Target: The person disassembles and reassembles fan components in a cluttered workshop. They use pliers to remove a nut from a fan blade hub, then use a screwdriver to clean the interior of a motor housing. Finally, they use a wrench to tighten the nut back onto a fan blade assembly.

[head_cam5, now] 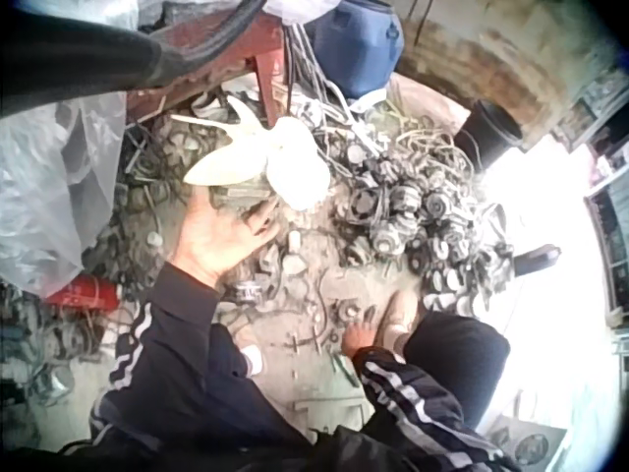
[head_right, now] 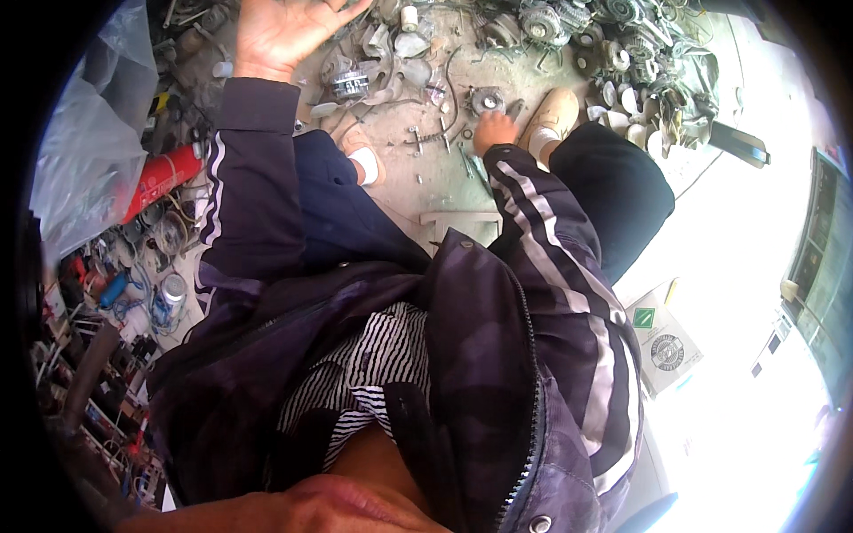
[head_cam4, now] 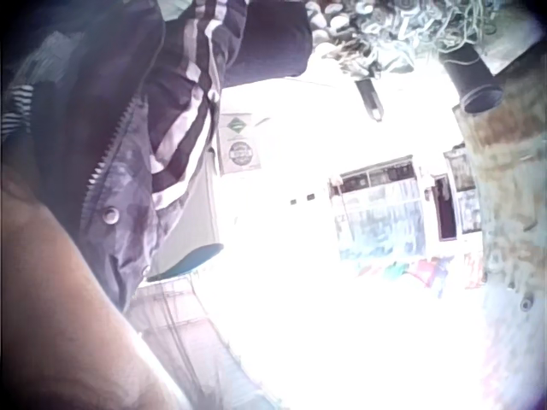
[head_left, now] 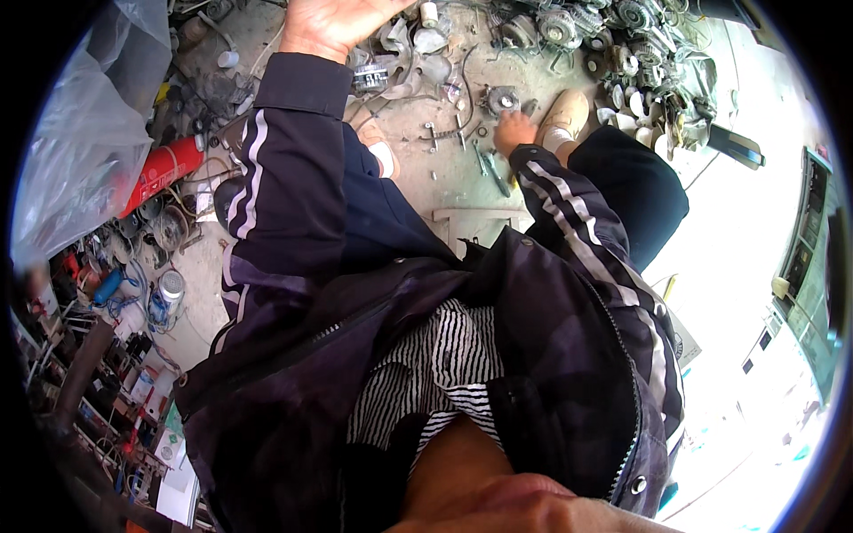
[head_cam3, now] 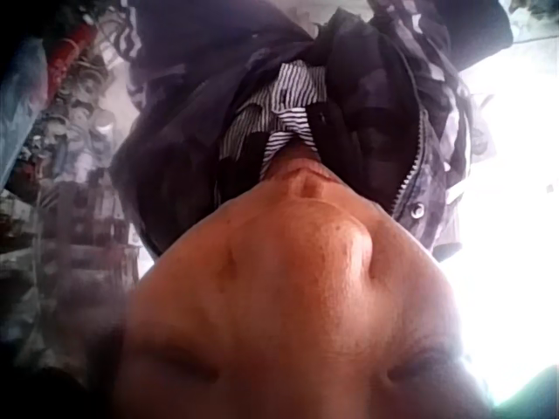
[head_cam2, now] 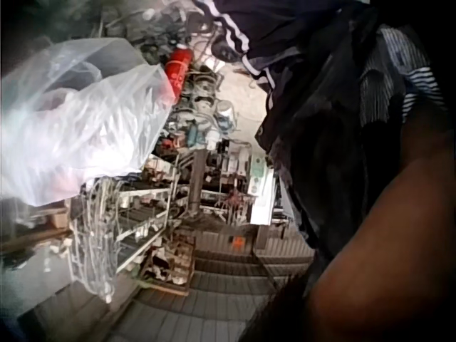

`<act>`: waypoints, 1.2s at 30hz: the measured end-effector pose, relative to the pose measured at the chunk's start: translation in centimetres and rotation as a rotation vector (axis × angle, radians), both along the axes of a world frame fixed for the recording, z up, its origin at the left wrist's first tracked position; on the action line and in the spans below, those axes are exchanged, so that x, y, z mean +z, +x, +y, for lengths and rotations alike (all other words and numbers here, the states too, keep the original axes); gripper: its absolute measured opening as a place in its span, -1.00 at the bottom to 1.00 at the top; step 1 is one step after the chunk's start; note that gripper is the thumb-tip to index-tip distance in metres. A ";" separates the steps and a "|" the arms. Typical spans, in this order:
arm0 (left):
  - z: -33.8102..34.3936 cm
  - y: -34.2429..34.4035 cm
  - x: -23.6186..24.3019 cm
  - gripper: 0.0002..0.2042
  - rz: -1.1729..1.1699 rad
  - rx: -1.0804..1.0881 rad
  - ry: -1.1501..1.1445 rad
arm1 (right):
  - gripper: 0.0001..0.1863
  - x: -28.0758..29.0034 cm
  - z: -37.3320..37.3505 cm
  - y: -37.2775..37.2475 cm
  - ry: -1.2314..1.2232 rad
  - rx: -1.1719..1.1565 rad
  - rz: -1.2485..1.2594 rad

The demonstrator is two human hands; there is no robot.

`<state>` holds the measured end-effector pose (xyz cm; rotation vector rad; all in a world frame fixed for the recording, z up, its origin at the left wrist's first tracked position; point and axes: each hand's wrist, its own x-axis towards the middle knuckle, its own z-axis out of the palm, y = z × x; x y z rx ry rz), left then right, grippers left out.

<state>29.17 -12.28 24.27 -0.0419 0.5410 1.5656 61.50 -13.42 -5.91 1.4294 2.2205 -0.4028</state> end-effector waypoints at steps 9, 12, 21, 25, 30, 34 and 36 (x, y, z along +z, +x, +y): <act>0.5 0.2 -1.1 -0.25 -0.109 -0.083 -0.026 | -0.71 -8.4 -4.0 2.1 -0.384 0.120 0.073; 0.6 1.5 -0.8 -0.30 -0.067 -0.039 -0.116 | -0.74 -9.8 -4.7 2.3 -0.268 -0.033 0.062; 1.6 3.8 2.1 -0.43 0.026 -0.110 -0.026 | -0.78 -9.5 -6.5 -0.8 -0.113 -0.112 -0.067; 2.7 4.1 2.9 -0.53 -0.084 -0.119 0.057 | -0.79 -9.0 -6.7 -1.0 -0.067 -0.014 -0.048; 3.1 3.5 1.1 -0.50 -0.217 -0.176 0.275 | -0.74 -7.9 -6.1 -1.2 -0.194 -0.088 0.058; 0.8 1.7 -1.2 -0.27 -0.012 -0.075 -0.122 | -0.65 -4.7 -2.1 -2.0 -0.381 -0.117 0.220; 0.3 1.2 -2.0 -0.26 -0.018 -0.032 -0.086 | -0.61 -3.0 2.3 -4.1 -0.245 -0.173 0.387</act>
